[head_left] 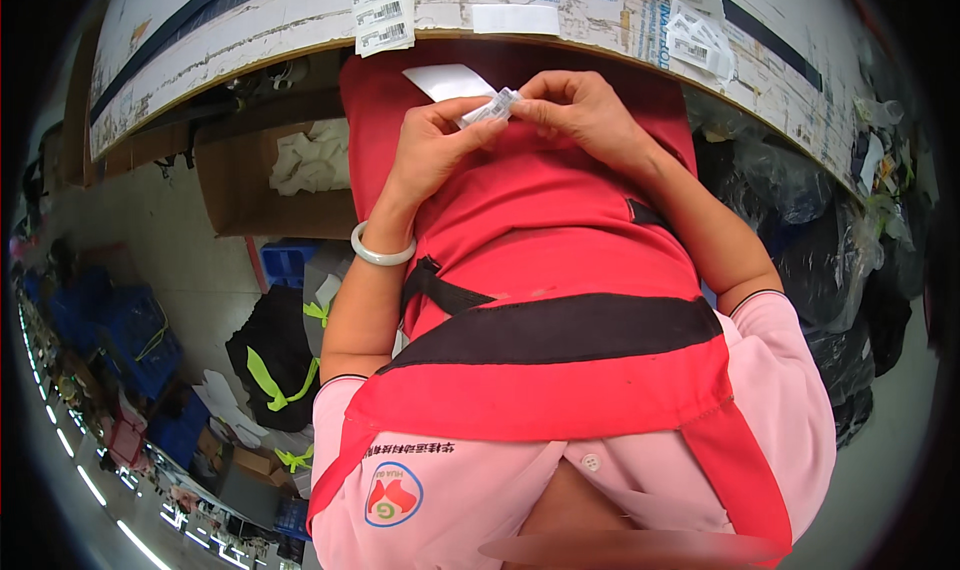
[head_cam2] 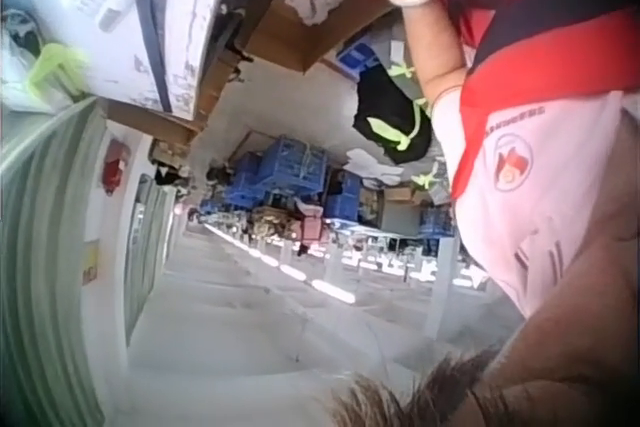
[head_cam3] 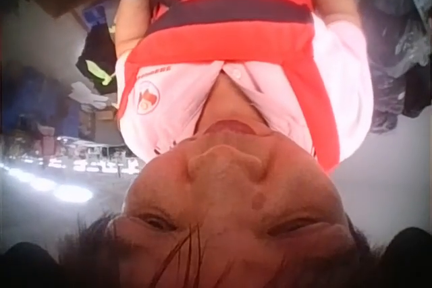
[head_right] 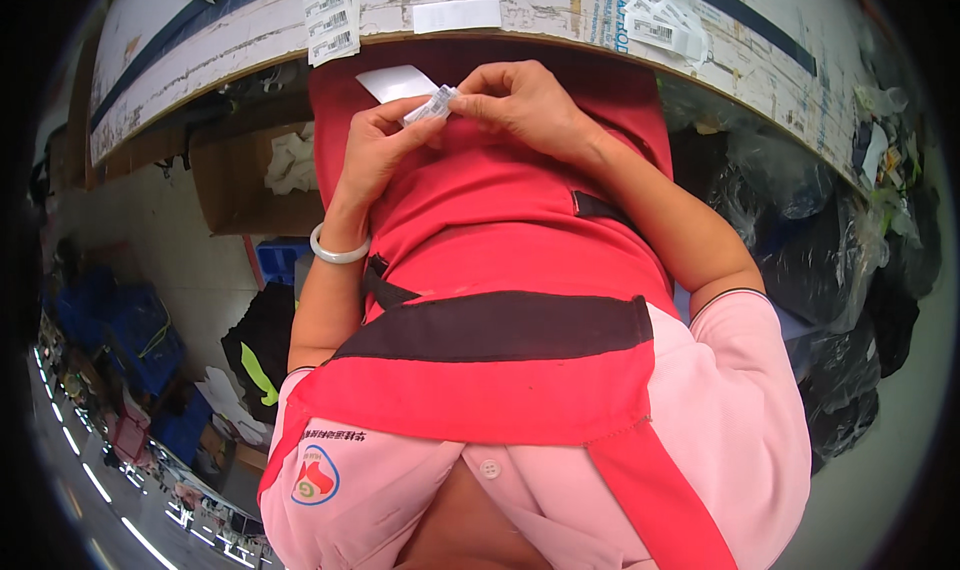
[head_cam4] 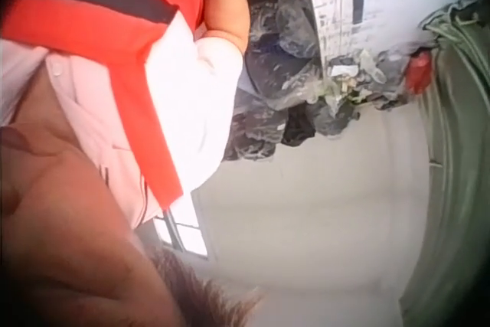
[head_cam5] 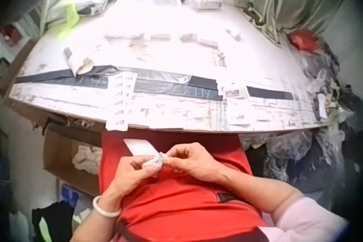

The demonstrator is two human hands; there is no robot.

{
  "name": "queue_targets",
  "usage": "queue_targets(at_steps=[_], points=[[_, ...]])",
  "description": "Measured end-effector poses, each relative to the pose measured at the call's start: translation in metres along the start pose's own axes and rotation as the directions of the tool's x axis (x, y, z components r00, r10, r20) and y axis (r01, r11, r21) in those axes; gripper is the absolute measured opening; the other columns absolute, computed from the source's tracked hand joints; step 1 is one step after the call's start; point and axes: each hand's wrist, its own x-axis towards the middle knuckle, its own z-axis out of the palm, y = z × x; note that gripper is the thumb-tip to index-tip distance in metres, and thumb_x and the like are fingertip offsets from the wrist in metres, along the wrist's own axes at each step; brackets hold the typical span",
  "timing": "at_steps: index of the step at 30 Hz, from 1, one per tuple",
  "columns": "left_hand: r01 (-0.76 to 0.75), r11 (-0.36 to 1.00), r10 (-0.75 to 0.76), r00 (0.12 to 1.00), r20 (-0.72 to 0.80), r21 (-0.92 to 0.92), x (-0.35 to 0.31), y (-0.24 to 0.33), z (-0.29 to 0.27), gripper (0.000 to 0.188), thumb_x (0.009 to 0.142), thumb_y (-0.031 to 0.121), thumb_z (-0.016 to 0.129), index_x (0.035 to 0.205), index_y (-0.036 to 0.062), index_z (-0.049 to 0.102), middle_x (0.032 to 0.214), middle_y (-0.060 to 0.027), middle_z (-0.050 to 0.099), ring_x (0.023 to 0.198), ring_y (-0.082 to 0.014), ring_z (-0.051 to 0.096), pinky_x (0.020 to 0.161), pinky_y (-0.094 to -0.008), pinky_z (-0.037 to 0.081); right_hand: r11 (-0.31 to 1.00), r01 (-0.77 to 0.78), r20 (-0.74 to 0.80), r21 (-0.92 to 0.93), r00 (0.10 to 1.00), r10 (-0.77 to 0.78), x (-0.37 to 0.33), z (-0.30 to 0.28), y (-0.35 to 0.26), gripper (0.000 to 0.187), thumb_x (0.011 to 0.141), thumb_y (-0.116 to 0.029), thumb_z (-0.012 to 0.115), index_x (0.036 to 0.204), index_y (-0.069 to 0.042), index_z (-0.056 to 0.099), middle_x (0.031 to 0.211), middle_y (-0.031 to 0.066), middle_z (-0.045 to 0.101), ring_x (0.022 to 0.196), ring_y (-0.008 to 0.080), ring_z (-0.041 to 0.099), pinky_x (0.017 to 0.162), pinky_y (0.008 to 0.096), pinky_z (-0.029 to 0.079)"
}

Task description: Peeling small adhesive labels from a backing sheet and applying them to a larger label or checking barcode validity.

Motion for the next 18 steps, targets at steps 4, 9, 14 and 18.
queue_targets(at_steps=[4,9,14,18], points=[[0.023,0.997,-0.024,0.999,0.021,0.071,0.001,-0.001,-0.006,0.022,0.085,0.010,0.068,0.102,-0.0033,0.068,0.082,-0.0032,0.066,0.067,-0.0067,0.058,0.059,-0.0193,0.047,0.989,0.149,-0.007,-0.017,0.989,-0.150,0.003,0.008,-0.002,0.017,0.088,-0.016,0.065,0.093,0.000,0.066,0.080,0.0015,0.063,0.072,0.0060,0.055,0.066,0.0212,0.046],[0.044,0.997,-0.048,0.997,0.064,0.064,0.002,-0.003,-0.006,0.021,0.086,0.010,0.067,0.102,-0.0042,0.068,0.079,-0.0036,0.066,0.065,-0.0075,0.058,0.058,-0.0199,0.046,0.955,0.270,-0.021,-0.125,0.961,-0.275,0.008,0.003,-0.005,0.014,0.087,-0.013,0.065,0.091,0.000,0.066,0.083,0.0046,0.065,0.078,0.0102,0.059,0.076,0.0237,0.048],[0.082,0.980,-0.063,0.992,0.105,-0.184,0.004,-0.010,-0.018,0.040,0.094,0.032,0.057,0.097,-0.0060,0.068,0.080,-0.0072,0.067,0.069,-0.0102,0.060,0.061,-0.0226,0.047,0.965,0.226,-0.144,-0.133,0.959,-0.244,0.013,-0.012,-0.020,0.014,0.087,-0.014,0.063,0.089,-0.001,0.067,0.074,0.0009,0.063,0.065,0.0071,0.058,0.059,0.0217,0.049],[0.027,0.997,-0.026,1.000,0.015,-0.072,0.005,0.000,-0.009,0.046,0.095,0.038,0.053,0.093,-0.0054,0.069,0.084,-0.0100,0.067,0.071,-0.0119,0.062,0.064,-0.0226,0.048,0.972,0.232,-0.260,-0.040,0.937,-0.234,0.026,-0.034,-0.030,0.019,0.089,-0.018,0.064,0.096,0.000,0.065,0.075,0.0013,0.062,0.064,0.0061,0.059,0.056,0.0184,0.048]])
